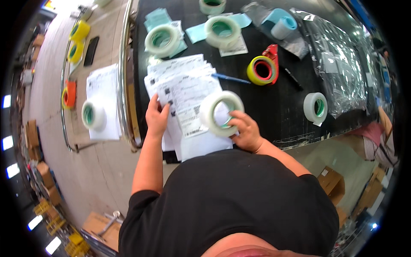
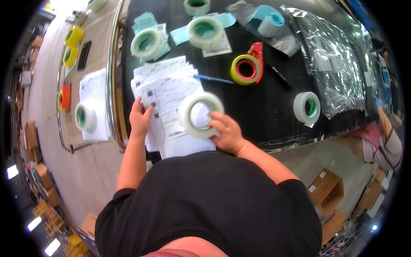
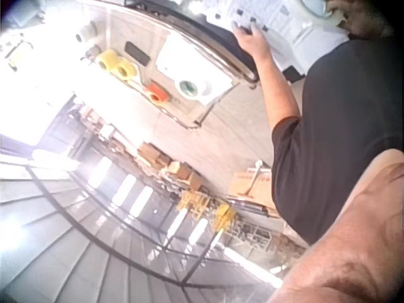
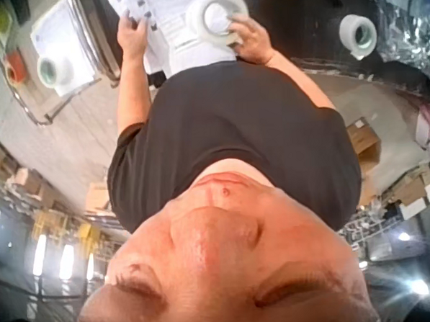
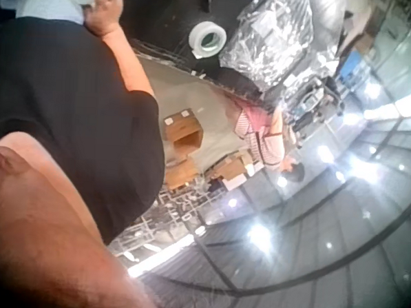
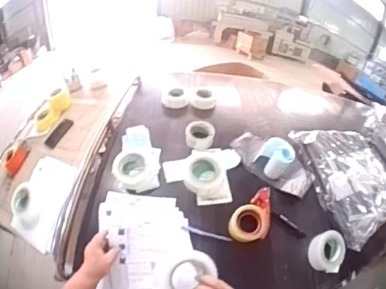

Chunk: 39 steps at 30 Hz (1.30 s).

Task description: The person wraps several items in plastic, places them into a large cardboard box, and luego reviews and organizes paper documents on a work table alongside another worker.

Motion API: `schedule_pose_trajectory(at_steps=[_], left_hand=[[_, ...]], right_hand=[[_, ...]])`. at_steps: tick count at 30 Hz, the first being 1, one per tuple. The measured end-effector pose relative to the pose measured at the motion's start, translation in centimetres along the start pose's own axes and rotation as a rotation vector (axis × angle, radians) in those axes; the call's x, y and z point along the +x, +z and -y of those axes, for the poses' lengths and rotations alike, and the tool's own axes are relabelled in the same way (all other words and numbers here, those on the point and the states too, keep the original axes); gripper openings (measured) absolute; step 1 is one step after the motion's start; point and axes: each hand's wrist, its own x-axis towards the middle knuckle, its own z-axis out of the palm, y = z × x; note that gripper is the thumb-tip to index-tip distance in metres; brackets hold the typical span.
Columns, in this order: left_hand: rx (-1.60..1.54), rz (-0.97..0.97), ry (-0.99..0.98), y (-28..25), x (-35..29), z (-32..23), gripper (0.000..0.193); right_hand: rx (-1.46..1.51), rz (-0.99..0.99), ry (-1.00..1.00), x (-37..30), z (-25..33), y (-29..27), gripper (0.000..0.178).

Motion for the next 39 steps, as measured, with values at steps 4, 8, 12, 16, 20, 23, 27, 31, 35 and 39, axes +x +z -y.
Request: schedule_pose_trajectory(at_steps=[4, 8, 12, 16, 20, 23, 27, 31, 35, 39], left_hand=[[-0.181, 0.007, -0.048, 0.3, -0.1, -0.4, 0.05], [-0.364, 0.036, -0.056, 0.1, -0.4, 0.8, 0.038], [-0.392, -0.002, -0.062, 0.1, -1.5, -0.4, 0.025], [-0.186, -0.083, 0.372, -0.8, -4.0, -3.4, 0.016], [-0.032, 0.135, 0.786, -1.9, -7.7, -7.3, 0.024], [-0.016, 0.14, 0.808, -1.6, -9.0, -6.9, 0.022], [-0.029, 0.127, 0.772, -1.7, -9.3, -6.0, 0.023], [-0.03, 0.105, 0.786, -2.0, -9.5, -6.0, 0.024], [-0.073, 0.164, 0.764, -1.9, -10.3, -5.2, 0.026], [-0.102, 0.118, 0.353, -1.9, -10.9, -5.2, 0.046]], right_hand=[[0.005, -0.021, 0.07, -0.8, -0.1, -0.6, 0.047], [-0.005, 0.003, 0.047, -1.0, 0.4, -0.7, 0.048], [-0.039, 0.109, -0.052, -0.3, 1.3, -0.1, 0.047], [-0.168, 0.329, -0.165, 0.9, 2.2, 0.7, 0.039], [-0.198, 0.443, -0.121, -0.8, 1.1, 1.8, 0.027], [-0.201, 0.453, -0.131, -1.6, 0.3, 2.2, 0.019], [-0.194, 0.446, -0.118, -1.1, 1.1, 2.1, 0.021], [-0.216, 0.471, -0.121, -1.3, 0.8, 2.0, 0.027], [-0.215, 0.482, -0.133, -1.3, 0.7, 2.1, 0.03], [-0.165, 0.413, -0.157, -0.9, 1.0, 1.8, 0.035]])
